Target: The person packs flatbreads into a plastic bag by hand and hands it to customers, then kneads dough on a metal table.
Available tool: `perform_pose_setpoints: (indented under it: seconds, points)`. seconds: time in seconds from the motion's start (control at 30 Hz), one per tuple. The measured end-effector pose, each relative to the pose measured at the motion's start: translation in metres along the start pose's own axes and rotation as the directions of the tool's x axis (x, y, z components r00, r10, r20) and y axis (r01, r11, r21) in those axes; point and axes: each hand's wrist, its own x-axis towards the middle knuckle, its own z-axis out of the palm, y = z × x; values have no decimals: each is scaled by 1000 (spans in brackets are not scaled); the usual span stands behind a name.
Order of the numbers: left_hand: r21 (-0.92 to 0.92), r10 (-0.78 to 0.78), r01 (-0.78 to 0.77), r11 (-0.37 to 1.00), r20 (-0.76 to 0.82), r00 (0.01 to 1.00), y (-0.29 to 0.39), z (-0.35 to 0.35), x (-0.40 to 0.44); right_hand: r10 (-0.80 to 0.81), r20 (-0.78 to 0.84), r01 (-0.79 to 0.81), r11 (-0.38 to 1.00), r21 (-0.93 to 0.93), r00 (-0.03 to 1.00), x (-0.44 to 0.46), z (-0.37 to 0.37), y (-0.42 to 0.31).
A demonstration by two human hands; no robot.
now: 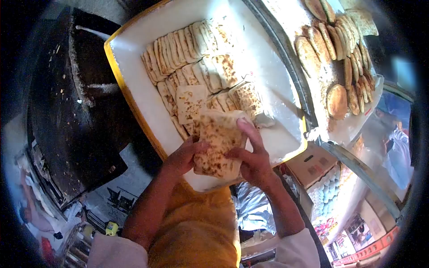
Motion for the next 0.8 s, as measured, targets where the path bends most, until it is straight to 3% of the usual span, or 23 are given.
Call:
perform_pose_setpoints:
  seconds: [0.03,0.07,0.1,0.13,0.17,0.2,0.23,0.27,0.3,0.33,0.4,0.43,0.53,0.57,0.63,0.67,0.7,0.77,0.8]
  points:
    - [3,1,-1,1000,4,1000,0,3,-2,-18,28,19,999,-45,999,-3,-3,-6]
    - [10,7,-7,1000,-13,1000,-1,5,-7,84,-126,-78,996,52,989,-14,1,-9]
    - [20,17,-16,1000,-28,999,0,8,-13,75,-134,-69,996,49,988,-22,-1,-16]
    - [31,23,-22,999,-23,999,2,14,-18,401,-198,-273,840,469,894,-27,-5,-24]
    - [100,69,-64,993,-52,996,1,21,-26,683,-106,-340,484,806,722,-31,-10,-31]
    - [172,116,-102,980,-73,991,0,29,-32,813,106,-553,288,781,573,-36,1,-24]
    - [189,114,-102,977,-57,992,0,30,-37,779,188,-584,263,768,598,-40,6,-30]
    - [317,53,-27,948,-74,996,-3,27,-42,739,268,-615,242,750,618,-44,11,-36]
    - [438,2,44,898,-103,995,1,37,-46,642,276,-511,211,833,715,-54,14,-41]
    - [453,9,37,891,-98,995,4,51,-52,635,265,-497,218,840,726,-57,15,-45]
    - [318,70,-22,948,-140,988,18,102,-67,601,93,-478,522,707,794,-48,14,-63]
    - [281,91,-45,959,-151,984,22,119,-71,591,72,-454,529,717,803,-45,7,-72]
    - [407,209,-155,900,-90,974,20,144,-68,594,-73,-336,547,767,801,-39,-18,-101]
    - [576,300,-255,777,19,954,23,155,-67,558,-107,-229,498,836,823,-38,-28,-112]
    - [716,366,-372,591,173,915,41,180,-75,569,-93,-158,375,914,817,-62,-34,-110]
    - [818,311,-372,439,250,917,59,193,-88,578,-157,-44,318,947,800,-76,-31,-105]
    - [848,289,-389,359,295,911,74,207,-96,582,-165,62,192,979,796,-70,-54,-136]
    - [891,300,-397,221,326,897,113,231,-104,607,-108,104,43,994,788,-93,-75,-155]
    - [914,314,-388,122,336,888,133,240,-108,615,-194,187,76,979,764,-95,-84,-172]
